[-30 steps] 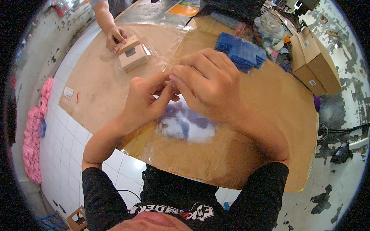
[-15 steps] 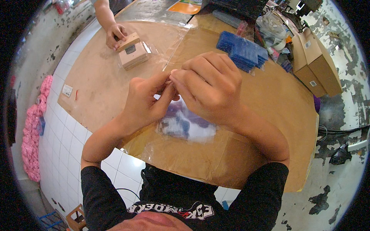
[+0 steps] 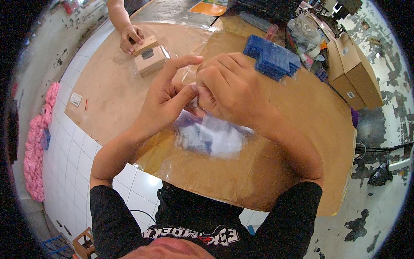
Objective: The person seals small plastic pouches containing blue components. They position the open end of each pouch inside a wooden clamping jig, press the edges together to form a seal, and then place the completed pouch onto a stack of finished items.
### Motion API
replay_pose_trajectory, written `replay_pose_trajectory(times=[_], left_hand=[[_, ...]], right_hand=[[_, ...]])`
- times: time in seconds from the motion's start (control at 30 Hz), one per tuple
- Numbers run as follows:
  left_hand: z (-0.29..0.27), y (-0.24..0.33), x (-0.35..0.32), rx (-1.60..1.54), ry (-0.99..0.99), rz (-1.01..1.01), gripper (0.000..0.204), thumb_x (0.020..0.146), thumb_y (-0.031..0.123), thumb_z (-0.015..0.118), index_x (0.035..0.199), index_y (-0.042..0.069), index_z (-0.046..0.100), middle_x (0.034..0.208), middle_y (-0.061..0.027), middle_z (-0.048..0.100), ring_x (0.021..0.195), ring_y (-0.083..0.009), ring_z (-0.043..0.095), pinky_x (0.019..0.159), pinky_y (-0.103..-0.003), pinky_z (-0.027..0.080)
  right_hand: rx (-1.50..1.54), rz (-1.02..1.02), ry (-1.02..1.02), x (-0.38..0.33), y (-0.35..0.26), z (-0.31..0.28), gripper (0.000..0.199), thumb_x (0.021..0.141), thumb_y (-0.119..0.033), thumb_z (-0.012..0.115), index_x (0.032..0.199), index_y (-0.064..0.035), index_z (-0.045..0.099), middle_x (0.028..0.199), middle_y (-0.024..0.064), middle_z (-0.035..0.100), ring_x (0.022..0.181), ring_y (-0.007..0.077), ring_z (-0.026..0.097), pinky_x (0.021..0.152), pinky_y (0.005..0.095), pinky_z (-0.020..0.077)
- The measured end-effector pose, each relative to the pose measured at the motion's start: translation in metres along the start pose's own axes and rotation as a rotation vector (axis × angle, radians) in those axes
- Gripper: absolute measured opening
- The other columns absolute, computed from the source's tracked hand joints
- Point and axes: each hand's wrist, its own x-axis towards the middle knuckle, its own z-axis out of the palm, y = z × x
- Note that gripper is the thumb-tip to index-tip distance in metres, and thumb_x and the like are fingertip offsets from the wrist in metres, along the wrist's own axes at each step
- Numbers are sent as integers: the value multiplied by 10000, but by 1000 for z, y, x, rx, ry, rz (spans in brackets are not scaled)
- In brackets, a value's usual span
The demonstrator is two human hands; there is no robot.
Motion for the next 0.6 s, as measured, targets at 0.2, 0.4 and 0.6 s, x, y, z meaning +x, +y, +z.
replay_pose_trajectory(times=[0.2,0.4,0.6], left_hand=[[-15,-5,10,-92,-86,0,241,1011,158,593,1166,-24,563,945,-154,716,835,-185,726,728,-301,607],[-31,-11,20,-189,26,-86,241,1025,261,567,1079,27,595,999,-144,709,885,-222,725,779,-322,607],[-55,-18,32,7,285,-20,210,977,121,638,1099,-23,546,1056,-188,703,851,-233,733,715,-314,624]], right_hand=[[94,111,-19,-4,4,-5,152,817,-59,709,927,-41,607,836,132,647,743,306,639,714,401,497],[530,436,-94,0,13,-18,203,928,-73,682,1118,-6,660,935,100,702,853,188,683,800,284,533],[1159,470,99,-7,38,-57,190,1058,-183,508,1182,-62,584,874,9,554,597,79,549,531,221,430]])
